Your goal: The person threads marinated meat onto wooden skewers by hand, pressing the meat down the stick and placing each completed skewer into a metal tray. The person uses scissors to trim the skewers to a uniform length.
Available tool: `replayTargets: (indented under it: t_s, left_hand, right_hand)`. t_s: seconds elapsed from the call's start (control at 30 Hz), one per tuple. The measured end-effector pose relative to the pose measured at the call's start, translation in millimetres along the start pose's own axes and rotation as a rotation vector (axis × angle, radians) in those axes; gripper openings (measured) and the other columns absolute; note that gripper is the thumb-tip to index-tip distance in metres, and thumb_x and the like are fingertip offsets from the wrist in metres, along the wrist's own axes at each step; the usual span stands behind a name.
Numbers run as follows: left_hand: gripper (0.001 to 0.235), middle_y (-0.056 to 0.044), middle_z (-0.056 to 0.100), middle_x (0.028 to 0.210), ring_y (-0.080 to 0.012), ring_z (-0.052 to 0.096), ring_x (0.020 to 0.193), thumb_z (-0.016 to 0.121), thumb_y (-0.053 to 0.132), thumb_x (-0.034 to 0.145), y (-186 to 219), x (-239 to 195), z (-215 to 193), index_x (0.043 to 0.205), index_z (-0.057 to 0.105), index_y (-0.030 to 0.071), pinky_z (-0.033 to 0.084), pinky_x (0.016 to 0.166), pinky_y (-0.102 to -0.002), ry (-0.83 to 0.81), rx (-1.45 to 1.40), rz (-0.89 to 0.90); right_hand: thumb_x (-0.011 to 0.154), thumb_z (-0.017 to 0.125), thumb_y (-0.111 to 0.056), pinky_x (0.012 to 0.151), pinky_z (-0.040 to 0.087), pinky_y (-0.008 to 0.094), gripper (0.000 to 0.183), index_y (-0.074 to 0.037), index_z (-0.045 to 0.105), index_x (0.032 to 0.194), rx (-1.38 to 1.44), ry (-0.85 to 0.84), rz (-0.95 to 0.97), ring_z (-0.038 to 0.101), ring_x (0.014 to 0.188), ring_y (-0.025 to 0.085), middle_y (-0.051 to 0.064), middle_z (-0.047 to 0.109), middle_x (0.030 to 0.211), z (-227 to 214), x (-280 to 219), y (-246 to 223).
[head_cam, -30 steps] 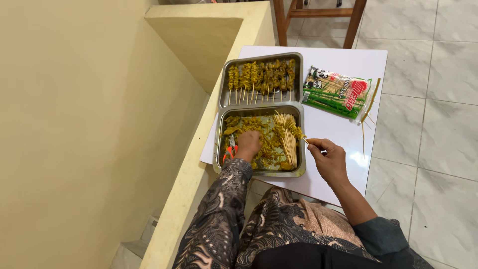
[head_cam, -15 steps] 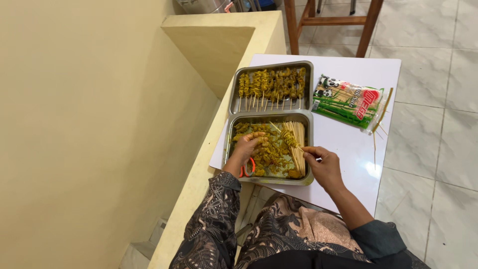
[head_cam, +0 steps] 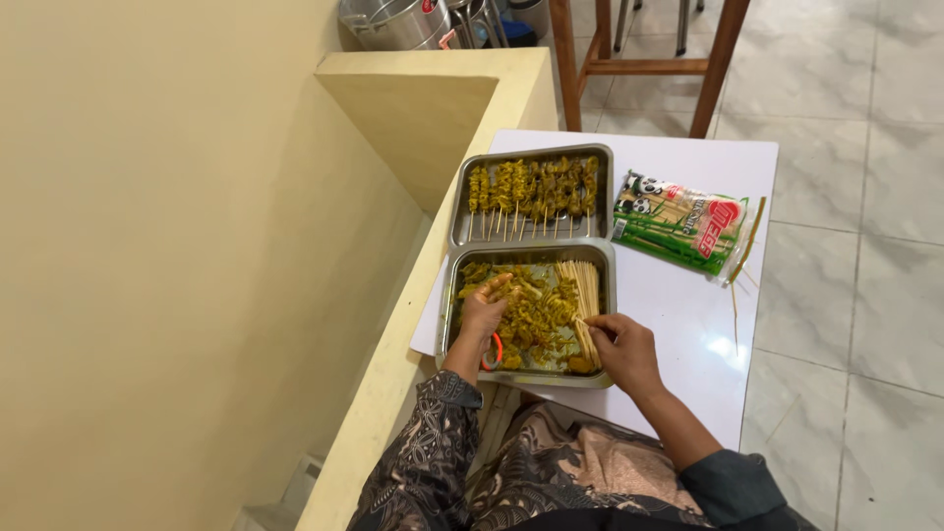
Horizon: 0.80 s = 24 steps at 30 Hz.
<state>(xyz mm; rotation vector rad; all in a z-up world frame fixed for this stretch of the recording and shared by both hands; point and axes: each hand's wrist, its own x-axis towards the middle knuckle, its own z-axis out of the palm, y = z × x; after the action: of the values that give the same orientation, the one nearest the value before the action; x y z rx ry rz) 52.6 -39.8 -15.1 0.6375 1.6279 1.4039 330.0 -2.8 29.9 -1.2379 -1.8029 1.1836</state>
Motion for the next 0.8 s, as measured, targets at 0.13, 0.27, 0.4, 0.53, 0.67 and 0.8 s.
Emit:
replayTargets:
  t_s: [0.13, 0.27, 0.4, 0.53, 0.67, 0.8]
  left_hand:
    - [0.043, -0.006, 0.073, 0.121, -0.0128, 0.071, 0.102, 0.071, -0.008, 0.086, -3.3, 3.4, 0.6, 0.128, 0.068, 0.004, 0.058, 0.086, -0.024, 0.066, -0.084, 0.042]
    - [0.043, -0.009, 0.074, 0.116, -0.0139, 0.071, 0.098, 0.067, -0.009, 0.087, 1.4, -3.4, 0.9, 0.128, 0.068, 0.005, 0.057, 0.082, -0.025, 0.072, -0.113, 0.019]
    - [0.038, -0.008, 0.071, 0.114, -0.0133, 0.067, 0.097, 0.071, -0.01, 0.09, 3.3, -9.6, -0.1, 0.126, 0.068, 0.001, 0.054, 0.08, -0.023, 0.072, -0.107, 0.101]
    - [0.042, -0.007, 0.072, 0.114, -0.0152, 0.072, 0.102, 0.062, -0.014, 0.086, -3.2, -11.9, -0.2, 0.125, 0.065, 0.0, 0.057, 0.084, -0.023, 0.016, -0.168, 0.139]
    - [0.045, -0.006, 0.071, 0.118, -0.0151, 0.071, 0.106, 0.057, -0.019, 0.081, -9.6, -9.3, 1.3, 0.122, 0.064, -0.002, 0.059, 0.089, -0.025, -0.015, -0.113, 0.226]
    - [0.041, -0.01, 0.072, 0.117, -0.0166, 0.07, 0.106, 0.061, -0.019, 0.084, -11.5, -12.3, 3.5, 0.122, 0.067, -0.003, 0.059, 0.092, -0.026, -0.045, -0.001, 0.307]
  right_hand:
    - [0.088, 0.072, -0.014, 0.073, 0.059, 0.032, 0.018, -0.007, 0.08, 0.103, -0.054, 0.001, 0.012, 0.075, 0.075, 0.02, 0.012, 0.079, 0.091, 3.7, -3.5, -0.3]
    - [0.087, 0.072, -0.012, 0.072, 0.059, 0.034, 0.017, -0.007, 0.081, 0.101, -0.135, 0.014, -0.005, 0.074, 0.073, 0.022, 0.013, 0.078, 0.092, 4.3, -8.6, -3.9]
    - [0.088, 0.07, -0.011, 0.074, 0.06, 0.034, 0.017, -0.006, 0.08, 0.101, -0.135, 0.013, -0.039, 0.074, 0.075, 0.021, 0.012, 0.077, 0.091, 5.3, -10.0, -5.3]
    - [0.087, 0.071, -0.011, 0.074, 0.06, 0.035, 0.017, -0.006, 0.08, 0.1, -0.164, -0.002, -0.02, 0.074, 0.076, 0.023, 0.011, 0.077, 0.091, 5.8, -16.5, -4.5]
    - [0.088, 0.071, -0.012, 0.075, 0.059, 0.036, 0.016, -0.005, 0.08, 0.099, -0.211, 0.002, -0.033, 0.072, 0.077, 0.023, 0.011, 0.076, 0.091, 4.8, -18.6, -7.4]
    - [0.089, 0.07, -0.013, 0.076, 0.058, 0.037, 0.015, -0.005, 0.08, 0.097, -0.256, 0.011, -0.056, 0.07, 0.077, 0.023, 0.01, 0.075, 0.088, 3.4, -23.1, -9.2]
